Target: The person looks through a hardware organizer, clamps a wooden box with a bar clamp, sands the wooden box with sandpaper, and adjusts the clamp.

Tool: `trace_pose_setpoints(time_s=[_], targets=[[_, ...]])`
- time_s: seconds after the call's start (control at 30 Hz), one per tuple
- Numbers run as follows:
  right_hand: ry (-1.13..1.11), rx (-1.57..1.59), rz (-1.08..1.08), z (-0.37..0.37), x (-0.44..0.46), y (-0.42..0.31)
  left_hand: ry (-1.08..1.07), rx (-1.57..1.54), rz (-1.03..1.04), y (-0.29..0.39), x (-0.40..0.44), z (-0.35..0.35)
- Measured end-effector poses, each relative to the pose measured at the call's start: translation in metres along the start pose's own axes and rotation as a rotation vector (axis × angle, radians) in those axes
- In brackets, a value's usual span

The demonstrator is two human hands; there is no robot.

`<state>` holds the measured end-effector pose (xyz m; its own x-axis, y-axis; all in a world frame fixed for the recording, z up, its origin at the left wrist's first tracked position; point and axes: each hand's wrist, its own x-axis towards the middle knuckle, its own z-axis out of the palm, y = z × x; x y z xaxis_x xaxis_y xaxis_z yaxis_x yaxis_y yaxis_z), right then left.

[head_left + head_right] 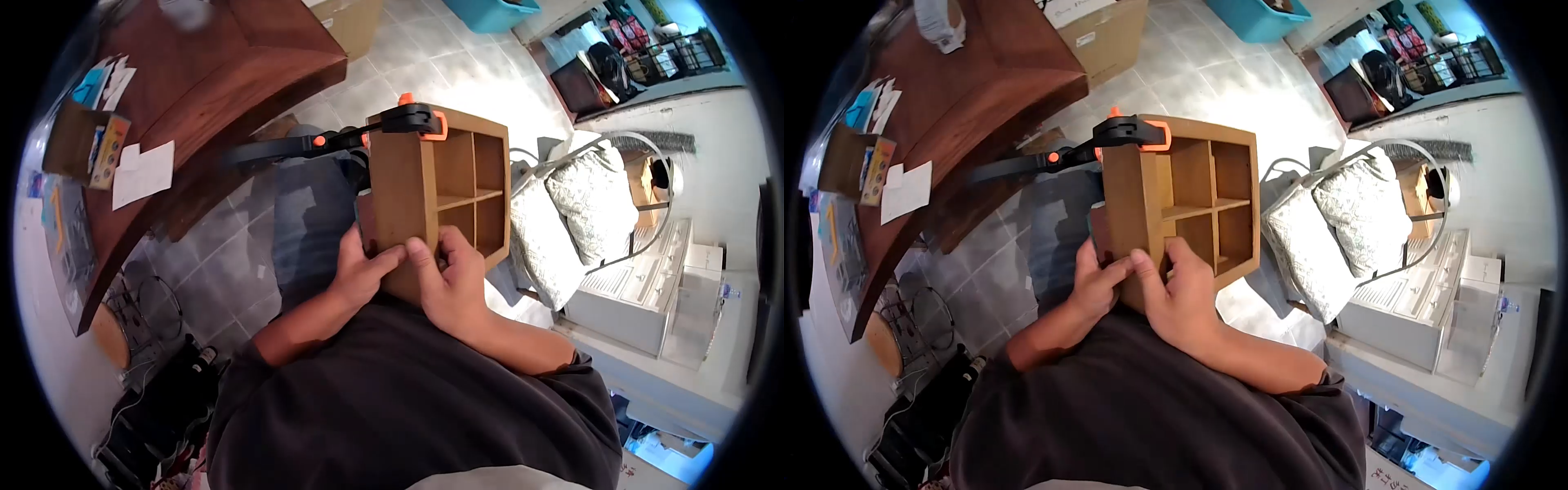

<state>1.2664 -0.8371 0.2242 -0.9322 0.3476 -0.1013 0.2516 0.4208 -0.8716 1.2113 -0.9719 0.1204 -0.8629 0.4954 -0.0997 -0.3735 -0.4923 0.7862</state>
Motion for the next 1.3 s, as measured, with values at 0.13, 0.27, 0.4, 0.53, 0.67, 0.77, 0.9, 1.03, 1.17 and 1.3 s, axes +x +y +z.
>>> trace_pose_setpoints(time_s=[0.13,0.27,0.4,0.53,0.67,0.77,0.9,1.03,1.17,1.3], targets=[[-0.103,0.089,0.002,-0.011,0.004,0.019,0.025,-0.053,-0.121,-0.004,-0.006,0.000],[-0.257,0.148,0.061,-0.036,0.010,0.026,-0.045,0.027,-0.163,-0.010,-0.008,-0.001],[-0.289,0.040,-0.044,-0.042,0.007,0.035,-0.097,0.208,-0.069,0.010,0.002,0.018],[-0.414,0.112,-0.151,-0.049,0.016,0.038,-0.062,0.300,-0.103,0.018,0.002,0.026],[-0.489,0.053,-0.213,-0.055,0.019,0.041,0.053,0.437,-0.196,0.039,-0.002,0.040],[-0.618,-0.294,-0.403,-0.079,0.049,0.010,0.014,0.494,-0.191,0.049,-0.001,0.038],[-0.093,-0.133,-0.428,-0.162,0.121,0.024,-0.087,0.510,-0.130,0.059,-0.002,0.047],[-0.714,-0.112,-0.506,-0.159,0.195,-0.005,-0.256,0.527,-0.024,0.042,0.008,0.038],[-1.022,-0.054,-0.268,-0.158,0.185,-0.008,-0.452,0.641,0.242,0.011,0.029,0.009],[-0.832,-0.248,-0.534,-0.156,0.154,-0.022,-0.507,0.460,0.242,0.016,0.040,-0.004]])
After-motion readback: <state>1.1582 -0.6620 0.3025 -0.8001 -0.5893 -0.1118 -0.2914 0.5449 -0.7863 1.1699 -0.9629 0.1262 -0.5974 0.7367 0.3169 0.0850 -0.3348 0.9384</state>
